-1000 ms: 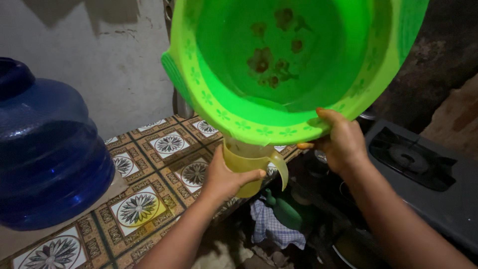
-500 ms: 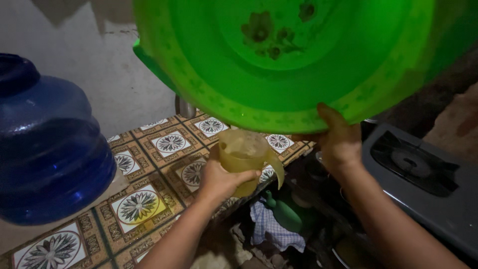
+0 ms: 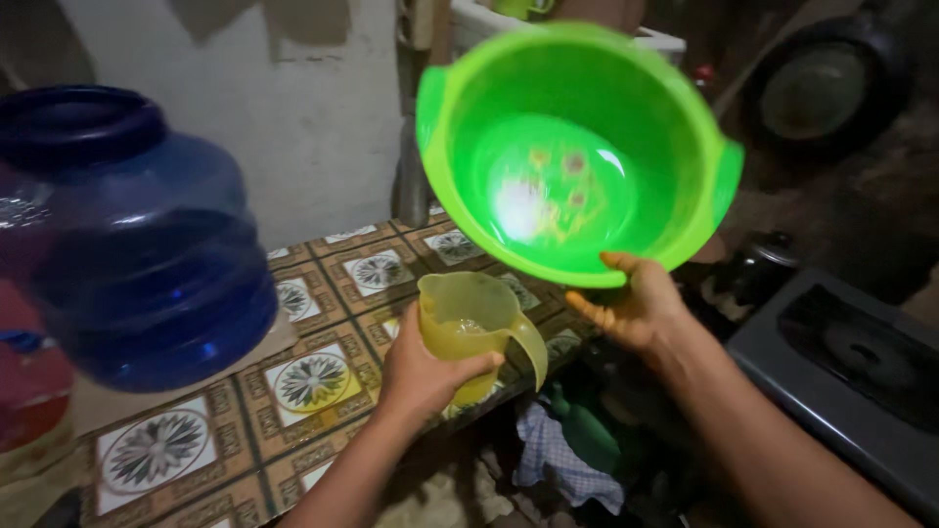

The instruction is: The person pours an orange liquid from a green bowl through a perforated strainer into a metal pot, then presses the pulp with their hand to extract more liquid. They rinse their hands, move a pot lid, and place the pot on a gas stove.

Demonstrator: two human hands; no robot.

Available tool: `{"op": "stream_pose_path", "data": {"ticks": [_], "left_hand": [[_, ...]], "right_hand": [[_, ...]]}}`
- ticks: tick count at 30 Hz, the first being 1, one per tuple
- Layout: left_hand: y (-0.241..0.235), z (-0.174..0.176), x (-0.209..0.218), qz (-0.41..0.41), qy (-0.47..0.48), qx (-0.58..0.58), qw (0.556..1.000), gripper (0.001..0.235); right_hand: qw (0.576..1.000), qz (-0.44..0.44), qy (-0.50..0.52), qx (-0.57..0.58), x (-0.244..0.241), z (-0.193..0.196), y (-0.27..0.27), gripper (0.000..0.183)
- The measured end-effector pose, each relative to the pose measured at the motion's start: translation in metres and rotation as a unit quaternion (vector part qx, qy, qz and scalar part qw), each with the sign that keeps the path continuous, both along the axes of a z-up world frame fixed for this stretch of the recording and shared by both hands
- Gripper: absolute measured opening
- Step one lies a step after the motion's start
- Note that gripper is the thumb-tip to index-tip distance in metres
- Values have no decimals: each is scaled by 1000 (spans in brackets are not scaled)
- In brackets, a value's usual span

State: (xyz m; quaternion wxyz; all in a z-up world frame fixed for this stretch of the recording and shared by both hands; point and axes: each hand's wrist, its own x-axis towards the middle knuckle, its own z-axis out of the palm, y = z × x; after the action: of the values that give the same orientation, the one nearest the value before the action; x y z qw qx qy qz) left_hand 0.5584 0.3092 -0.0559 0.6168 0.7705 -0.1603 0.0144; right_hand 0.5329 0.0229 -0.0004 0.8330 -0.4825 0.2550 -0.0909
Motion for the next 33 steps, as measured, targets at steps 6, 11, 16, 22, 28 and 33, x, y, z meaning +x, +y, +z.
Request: {"op": "stream_pose_path", "data": {"ticks": [6,11,16,22,28,33], "left_hand": [[42,1,-8,48,-3,7,999,100],[64,5,-11,74,14,15,997,97],[65,10,-11,86,-18,-5,996,105],[63,17,-8,96,-25,26,995,112],[53,22,-5,59,-39,-20,997,113],[41,26,-2,48,-58,-30,997,109]], "right_hand": [[989,69,98,83,47,-96,1,32],[977,93,179,75,79,-160,9,31],[958,175,216,69,110,-205,13,39],[958,174,222,51,117,-227,20,40],[956,203,212,15,96,-215,28,64],[888,407,208,-57,52,-164,8,82]]}}
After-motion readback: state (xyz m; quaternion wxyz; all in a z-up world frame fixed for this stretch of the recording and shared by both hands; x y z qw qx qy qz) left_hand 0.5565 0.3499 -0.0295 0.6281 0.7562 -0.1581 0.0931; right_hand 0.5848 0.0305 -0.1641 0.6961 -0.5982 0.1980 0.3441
